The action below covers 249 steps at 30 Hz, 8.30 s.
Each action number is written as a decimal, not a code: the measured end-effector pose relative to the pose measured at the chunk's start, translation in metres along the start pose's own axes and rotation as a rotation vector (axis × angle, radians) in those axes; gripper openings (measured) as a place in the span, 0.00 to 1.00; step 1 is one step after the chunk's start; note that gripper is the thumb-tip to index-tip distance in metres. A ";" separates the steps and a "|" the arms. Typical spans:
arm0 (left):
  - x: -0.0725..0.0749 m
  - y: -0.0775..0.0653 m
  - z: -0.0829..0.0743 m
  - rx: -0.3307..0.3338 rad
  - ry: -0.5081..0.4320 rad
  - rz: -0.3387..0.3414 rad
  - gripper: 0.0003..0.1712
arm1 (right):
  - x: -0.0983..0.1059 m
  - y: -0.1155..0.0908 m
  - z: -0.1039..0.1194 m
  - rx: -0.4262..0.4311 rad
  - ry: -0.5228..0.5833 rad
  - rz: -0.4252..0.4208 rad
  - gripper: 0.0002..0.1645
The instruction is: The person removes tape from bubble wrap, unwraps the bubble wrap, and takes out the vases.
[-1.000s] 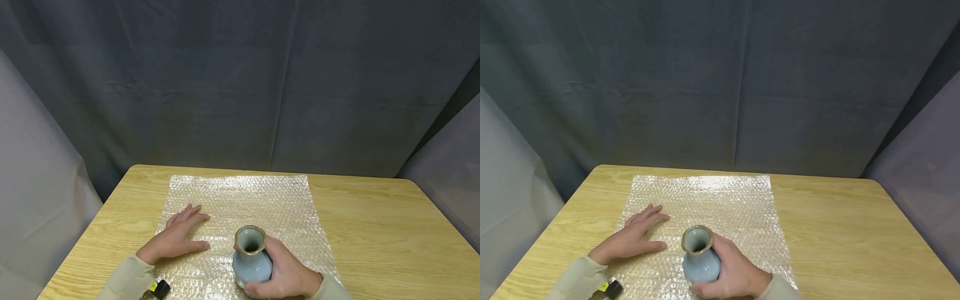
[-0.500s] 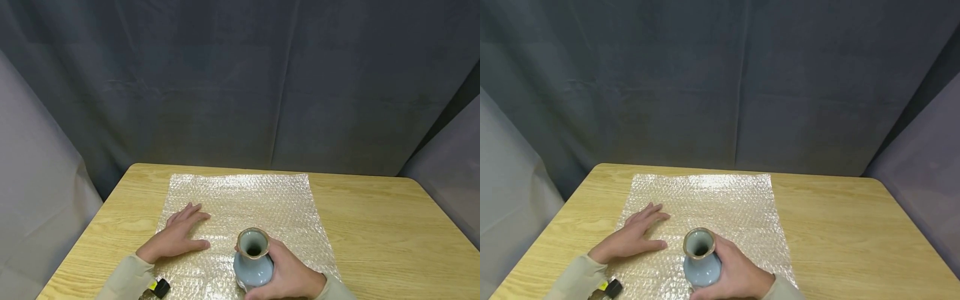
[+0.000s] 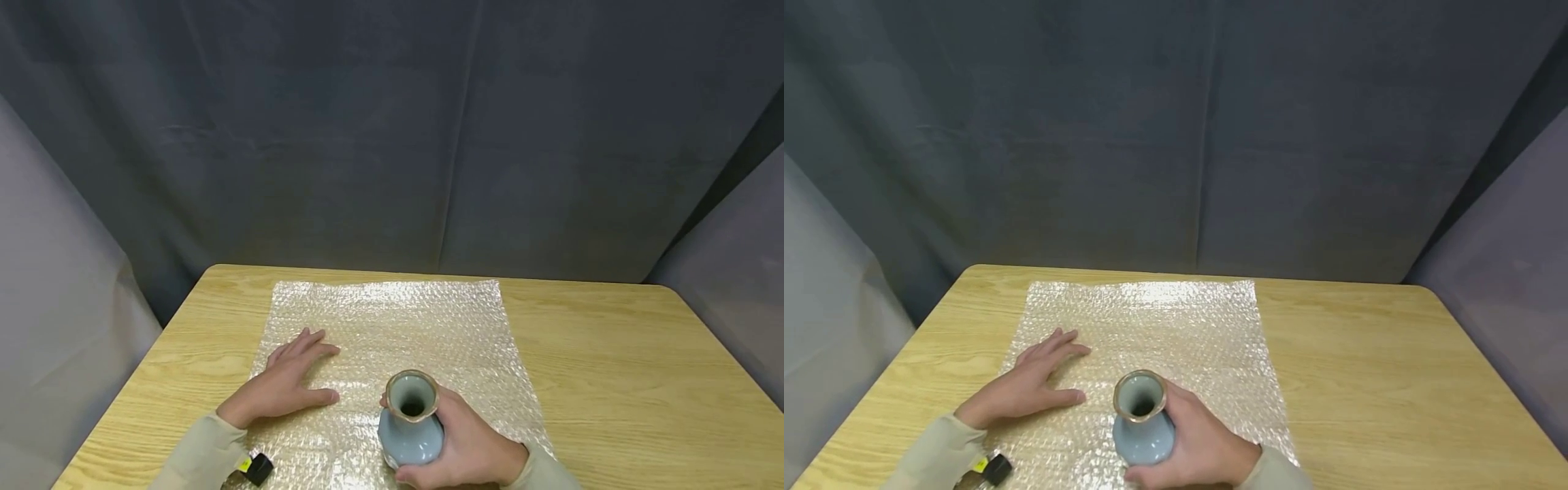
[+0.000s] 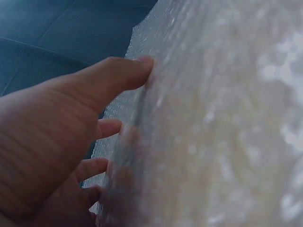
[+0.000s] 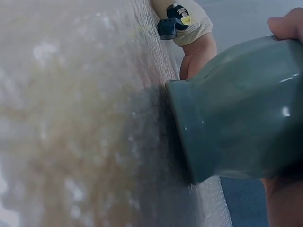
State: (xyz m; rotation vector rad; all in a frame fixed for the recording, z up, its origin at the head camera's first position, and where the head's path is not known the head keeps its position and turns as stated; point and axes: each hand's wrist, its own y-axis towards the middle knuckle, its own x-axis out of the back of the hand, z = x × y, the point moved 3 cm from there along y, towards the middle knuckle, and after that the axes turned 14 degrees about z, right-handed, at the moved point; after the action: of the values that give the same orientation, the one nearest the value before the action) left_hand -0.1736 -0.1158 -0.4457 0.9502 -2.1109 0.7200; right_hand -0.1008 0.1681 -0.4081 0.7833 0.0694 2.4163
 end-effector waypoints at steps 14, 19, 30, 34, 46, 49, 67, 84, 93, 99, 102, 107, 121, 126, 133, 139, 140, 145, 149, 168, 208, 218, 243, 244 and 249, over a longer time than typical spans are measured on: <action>0.000 0.001 0.002 0.007 -0.004 -0.002 0.41 | 0.002 -0.002 -0.001 -0.032 0.029 0.025 0.44; 0.000 0.000 0.001 0.005 -0.003 -0.006 0.41 | 0.002 -0.002 -0.001 -0.046 0.059 0.030 0.47; -0.001 0.001 0.000 0.012 0.006 0.002 0.41 | 0.001 -0.005 -0.005 -0.018 0.111 0.017 0.48; -0.001 0.001 -0.001 0.008 0.003 0.002 0.41 | 0.001 -0.005 -0.006 -0.011 0.094 0.017 0.44; -0.001 0.000 0.000 0.009 -0.002 0.001 0.41 | 0.001 -0.004 -0.007 0.001 0.152 0.031 0.41; -0.001 0.000 0.000 0.008 -0.002 0.000 0.41 | 0.001 -0.004 -0.007 -0.009 0.161 0.028 0.40; -0.001 0.000 0.000 0.010 -0.004 0.003 0.41 | 0.000 -0.004 -0.006 -0.018 0.144 0.020 0.39; -0.001 -0.001 0.000 0.008 0.000 -0.005 0.41 | -0.001 -0.004 -0.002 0.043 0.026 -0.008 0.40; -0.002 -0.001 -0.001 0.009 -0.001 -0.003 0.41 | -0.001 -0.004 -0.002 0.032 0.027 -0.010 0.41; -0.002 -0.001 -0.001 0.009 -0.014 0.001 0.41 | -0.001 -0.005 -0.002 0.020 0.016 -0.015 0.42; -0.002 -0.002 -0.001 0.009 -0.017 0.002 0.41 | -0.001 -0.005 -0.002 0.022 0.011 -0.015 0.41; -0.002 -0.002 -0.001 0.007 -0.022 0.005 0.41 | 0.000 -0.005 -0.002 0.036 -0.013 -0.023 0.41; -0.001 0.000 -0.001 0.000 -0.001 -0.004 0.41 | 0.000 -0.004 -0.002 0.021 -0.028 -0.049 0.42; -0.001 0.000 -0.001 0.000 -0.003 -0.004 0.41 | 0.000 -0.004 -0.002 0.012 -0.038 -0.052 0.43; -0.002 0.000 0.001 -0.004 -0.003 -0.008 0.41 | 0.001 -0.005 -0.001 0.004 -0.045 -0.054 0.43; -0.001 0.000 0.001 0.002 -0.005 -0.006 0.41 | 0.002 -0.005 0.002 0.035 -0.031 -0.053 0.43; -0.001 0.000 0.001 0.002 -0.006 -0.006 0.41 | 0.002 -0.005 0.002 0.035 -0.019 -0.053 0.43; -0.001 0.000 0.000 0.004 -0.009 -0.005 0.41 | 0.003 -0.005 0.004 0.052 0.011 -0.055 0.43; -0.001 0.000 0.000 0.004 -0.005 -0.007 0.41 | 0.004 -0.005 0.004 0.071 0.001 -0.059 0.43; -0.001 0.000 0.000 -0.001 -0.011 -0.002 0.42 | 0.012 -0.006 0.000 0.105 -0.026 -0.109 0.43; -0.002 0.000 0.001 -0.006 -0.022 0.011 0.41 | 0.031 -0.012 -0.009 0.004 -0.102 -0.221 0.43; -0.002 0.000 0.002 -0.005 -0.025 0.010 0.41 | 0.035 -0.013 -0.012 -0.012 -0.133 -0.247 0.43; -0.003 0.000 0.003 -0.006 -0.007 0.001 0.41 | 0.043 -0.016 -0.015 -0.062 -0.124 -0.289 0.41; -0.003 0.000 0.003 -0.005 -0.008 0.002 0.41 | 0.044 -0.016 -0.015 -0.062 -0.128 -0.290 0.41; -0.002 -0.001 0.001 -0.003 -0.015 0.004 0.42 | 0.046 -0.016 -0.016 -0.040 -0.152 -0.300 0.40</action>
State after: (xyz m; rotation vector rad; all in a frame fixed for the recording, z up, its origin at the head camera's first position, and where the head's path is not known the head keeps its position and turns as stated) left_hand -0.1725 -0.1164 -0.4479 0.9523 -2.1266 0.7134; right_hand -0.1310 0.2084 -0.4008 0.8691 0.0733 2.0647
